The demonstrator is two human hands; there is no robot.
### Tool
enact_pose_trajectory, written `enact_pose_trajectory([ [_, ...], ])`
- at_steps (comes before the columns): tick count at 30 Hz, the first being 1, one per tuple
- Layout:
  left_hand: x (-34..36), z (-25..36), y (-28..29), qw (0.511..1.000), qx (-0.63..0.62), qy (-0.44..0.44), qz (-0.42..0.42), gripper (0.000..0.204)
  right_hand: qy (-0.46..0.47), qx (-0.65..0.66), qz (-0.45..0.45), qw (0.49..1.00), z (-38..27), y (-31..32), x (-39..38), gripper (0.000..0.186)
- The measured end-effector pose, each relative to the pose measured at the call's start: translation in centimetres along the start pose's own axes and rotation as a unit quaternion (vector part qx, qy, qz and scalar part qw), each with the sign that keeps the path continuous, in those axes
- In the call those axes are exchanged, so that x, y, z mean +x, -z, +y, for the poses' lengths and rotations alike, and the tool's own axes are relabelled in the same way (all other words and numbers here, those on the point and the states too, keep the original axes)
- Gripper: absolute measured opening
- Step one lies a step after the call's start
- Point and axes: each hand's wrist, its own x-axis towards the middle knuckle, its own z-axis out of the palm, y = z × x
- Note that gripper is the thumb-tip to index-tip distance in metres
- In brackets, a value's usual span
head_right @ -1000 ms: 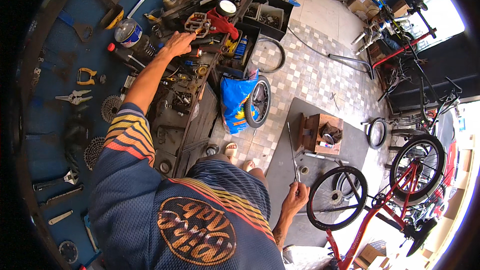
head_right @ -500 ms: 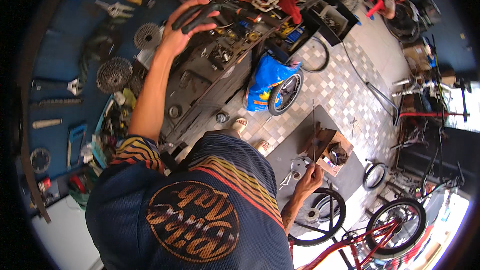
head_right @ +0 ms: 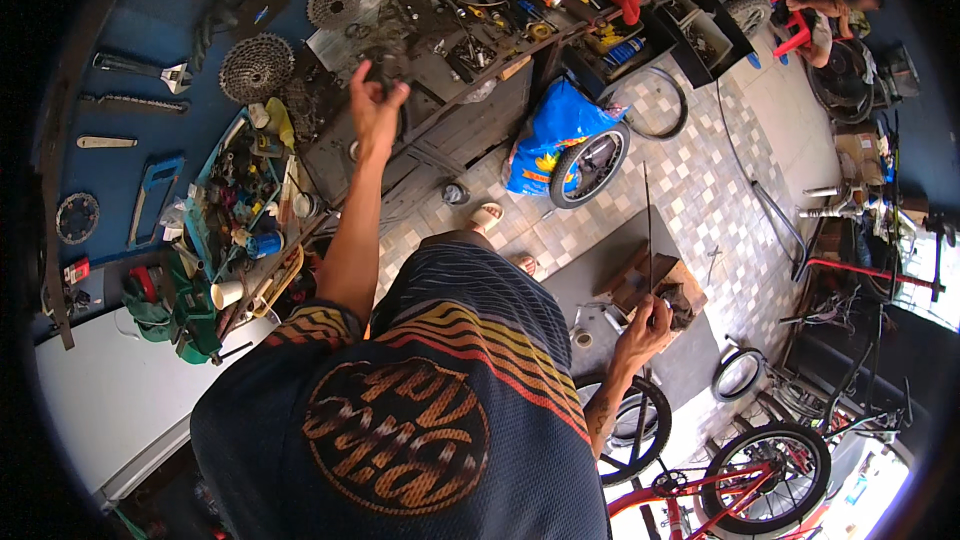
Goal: The person works on a bicycle's handlebar area, handling brake cables and small parts. They route a cable through the handlebar and adjust components while standing in a workshop.
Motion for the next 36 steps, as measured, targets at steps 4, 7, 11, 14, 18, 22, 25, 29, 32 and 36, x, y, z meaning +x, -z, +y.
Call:
enact_pose_trajectory([
  [4,2.8,-2.7,-1.9,0.982,-0.153,0.099,0.053,0.045,0.019,-0.001,-0.02,1.0,0.6,1.2,-1.0,0.031],
  [7,2.3,-3.7,-3.3,0.985,-0.139,0.045,0.086,0.034,0.021,-0.013,-0.02,0.999,1.3,2.3,-1.9,0.03],
  [11,0.2,-3.0,-4.1,0.998,-0.011,0.003,0.06,0.036,0.003,0.007,-0.021,1.0,2.0,4.1,-3.1,0.03],
  [14,-3.0,-1.6,-4.4,0.998,0.013,0.034,0.06,0.034,-0.018,0.009,-0.022,1.0,2.4,5.2,-4.0,0.031],
  [18,-10.0,-0.9,-4.4,0.995,-0.073,0.04,0.048,0.028,-0.053,-0.004,-0.043,0.998,2.7,5.6,-4.3,0.031],
  [22,-11.6,0.9,-3.2,0.991,-0.129,0.027,0.012,0.025,0.004,0.016,-0.043,0.999,2.7,5.4,-3.7,0.03],
  [25,-9.1,4.6,0.2,0.991,-0.132,-0.001,0.0,0.021,0.029,0.012,-0.05,0.998,2.5,5.4,-3.1,0.027],
  [29,-7.8,10.4,7.5,0.978,-0.108,-0.171,0.04,0.025,0.034,0.027,-0.038,0.998,2.1,5.2,-2.6,0.026],
  [32,-7.3,12.9,9.0,0.858,-0.486,-0.092,-0.135,0.038,0.02,0.008,-0.033,0.999,1.6,4.5,-2.4,0.026],
  [36,-5.6,13.8,6.2,0.687,-0.658,-0.079,-0.297,0.064,0.025,0.011,-0.055,0.998,1.0,3.4,-2.0,0.025],
])
